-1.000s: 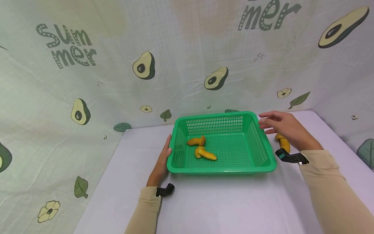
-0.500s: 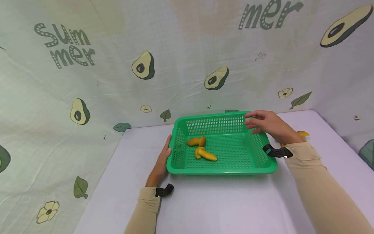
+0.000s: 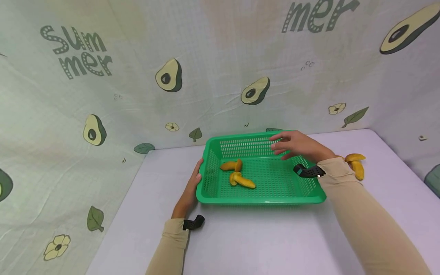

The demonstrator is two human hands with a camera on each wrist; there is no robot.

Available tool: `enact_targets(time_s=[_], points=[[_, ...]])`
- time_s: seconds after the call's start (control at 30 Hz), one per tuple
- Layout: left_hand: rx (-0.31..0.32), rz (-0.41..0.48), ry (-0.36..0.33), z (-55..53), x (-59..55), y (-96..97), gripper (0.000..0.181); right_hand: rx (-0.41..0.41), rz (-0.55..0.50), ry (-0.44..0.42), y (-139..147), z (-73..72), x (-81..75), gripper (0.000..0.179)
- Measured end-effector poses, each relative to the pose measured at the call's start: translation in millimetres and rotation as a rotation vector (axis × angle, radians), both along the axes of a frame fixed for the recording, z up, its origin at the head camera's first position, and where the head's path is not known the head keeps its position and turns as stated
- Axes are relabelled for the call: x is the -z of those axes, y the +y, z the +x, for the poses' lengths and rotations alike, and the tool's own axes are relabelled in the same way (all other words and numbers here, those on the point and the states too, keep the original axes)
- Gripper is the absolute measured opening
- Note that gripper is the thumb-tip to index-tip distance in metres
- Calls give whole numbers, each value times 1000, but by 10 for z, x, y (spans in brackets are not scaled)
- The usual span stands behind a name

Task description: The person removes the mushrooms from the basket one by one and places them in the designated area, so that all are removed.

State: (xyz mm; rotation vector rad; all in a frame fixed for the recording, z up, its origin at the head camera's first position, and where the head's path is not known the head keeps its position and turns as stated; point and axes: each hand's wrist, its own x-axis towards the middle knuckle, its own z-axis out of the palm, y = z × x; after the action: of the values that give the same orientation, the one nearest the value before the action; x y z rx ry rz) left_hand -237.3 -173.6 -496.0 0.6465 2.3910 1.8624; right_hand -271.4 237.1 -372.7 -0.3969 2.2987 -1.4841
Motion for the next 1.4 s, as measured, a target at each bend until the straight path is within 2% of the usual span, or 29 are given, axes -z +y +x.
enact_targets(time_s=[0.27, 0.43, 0.47, 0.57, 0.67, 0.73, 0.83, 0.9, 0.97, 1.0, 1.23, 1.4], points=[[6, 47, 11, -7, 2, -1, 58, -98, 11, -25, -255, -113, 72, 61], [26, 18, -19, -2, -15, -5, 57, -138, 28, -52, -376, -148, 132, 62], [34, 14, -24, 6, -32, -4, 57, -139, 27, -57, -397, -149, 140, 62], [47, -5, -34, 88, -176, 7, 58, -148, 29, -63, -474, -157, 171, 58], [38, 6, -34, 162, -287, 21, 58, -170, 31, -69, -579, -163, 198, 57], [28, 21, -18, 133, -214, 17, 59, -187, 37, -64, -648, -167, 223, 58], [32, 17, -10, 129, -218, 17, 59, -204, 49, -65, -748, -168, 247, 58], [37, 2, -3, 133, -237, 16, 59, -215, 65, -63, -801, -176, 268, 57], [45, -15, -11, 181, -347, 26, 59, -232, 78, -65, -850, -183, 284, 55], [48, -19, -5, 182, -354, 27, 58, -242, 86, -65, -866, -190, 300, 55], [48, 15, -18, 175, -380, 58, 58, -332, 167, -4, -954, -167, 403, 49], [50, -3, -34, 168, -360, 29, 59, -404, 196, 36, -1030, -145, 441, 47]])
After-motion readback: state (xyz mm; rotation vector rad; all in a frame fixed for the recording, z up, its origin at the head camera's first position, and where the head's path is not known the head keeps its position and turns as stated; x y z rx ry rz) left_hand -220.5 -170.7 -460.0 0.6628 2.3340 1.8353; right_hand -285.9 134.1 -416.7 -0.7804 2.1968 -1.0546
